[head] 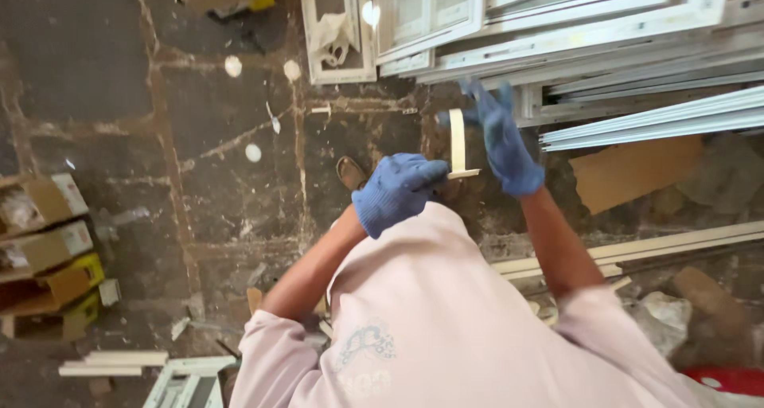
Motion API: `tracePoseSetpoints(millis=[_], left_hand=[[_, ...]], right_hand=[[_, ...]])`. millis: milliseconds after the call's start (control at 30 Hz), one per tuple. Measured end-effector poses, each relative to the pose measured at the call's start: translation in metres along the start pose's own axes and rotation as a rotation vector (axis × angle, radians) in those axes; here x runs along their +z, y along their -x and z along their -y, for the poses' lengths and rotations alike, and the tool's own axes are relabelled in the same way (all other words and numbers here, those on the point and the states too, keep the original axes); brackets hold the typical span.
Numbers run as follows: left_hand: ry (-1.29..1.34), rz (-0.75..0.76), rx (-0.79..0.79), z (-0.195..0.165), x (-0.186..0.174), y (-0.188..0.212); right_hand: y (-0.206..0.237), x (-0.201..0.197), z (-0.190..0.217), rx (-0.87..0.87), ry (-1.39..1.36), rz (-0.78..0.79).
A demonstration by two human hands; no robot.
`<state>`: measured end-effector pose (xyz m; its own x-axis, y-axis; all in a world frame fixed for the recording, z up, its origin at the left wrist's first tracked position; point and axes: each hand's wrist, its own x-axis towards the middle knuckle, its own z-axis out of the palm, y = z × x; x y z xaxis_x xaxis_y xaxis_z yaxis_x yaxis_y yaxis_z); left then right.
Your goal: The person tears small pieces of masking tape from a roll and presses them onto short white plastic strips, then places the taped strips into cardboard boxes on the floor. They repeat this for several strips while another worker handles strips at the nearby table.
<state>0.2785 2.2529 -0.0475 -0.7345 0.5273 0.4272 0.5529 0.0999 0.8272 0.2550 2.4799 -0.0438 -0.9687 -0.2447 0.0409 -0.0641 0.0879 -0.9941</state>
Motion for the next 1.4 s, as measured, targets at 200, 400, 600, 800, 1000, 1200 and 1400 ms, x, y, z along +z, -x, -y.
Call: tracePoseSetpoints(millis=[200, 400, 600, 800, 1000, 1200, 1400], left_hand=[[-0.177, -0.114, -0.312, 0.030, -0.107, 0.065], [-0.202, -0.522, -0.614, 0.033, -0.190, 0.124], [0.362, -1.144, -0.817, 0.033, -0.244, 0.172], [0.532, -1.335, -0.818, 0.058, -0.298, 0.210], [0.393, -1.609, -0.793, 0.104, -0.410, 0.234], [-0.147, -1.758, -0.803, 0.119, -0.537, 0.239], [-0.480, -1.848, -0.897, 0.136, -0.637, 0.262]], right_hand=[[-0.104, 0.122, 0.031, 0.097, -0.269, 0.192], [-0.120, 0.226, 0.080, 0.119, -0.341, 0.350], [-0.137, 0.304, 0.064, 0.056, -0.083, 0.493], [-0.237, 0.397, 0.021, -0.127, 0.252, 0.697], [-0.362, 0.531, 0.014, -0.441, 0.296, 0.902], [-0.472, 0.669, 0.034, -0.620, 0.243, 0.982], [-0.548, 0.783, 0.050, -0.685, 0.241, 1.062]])
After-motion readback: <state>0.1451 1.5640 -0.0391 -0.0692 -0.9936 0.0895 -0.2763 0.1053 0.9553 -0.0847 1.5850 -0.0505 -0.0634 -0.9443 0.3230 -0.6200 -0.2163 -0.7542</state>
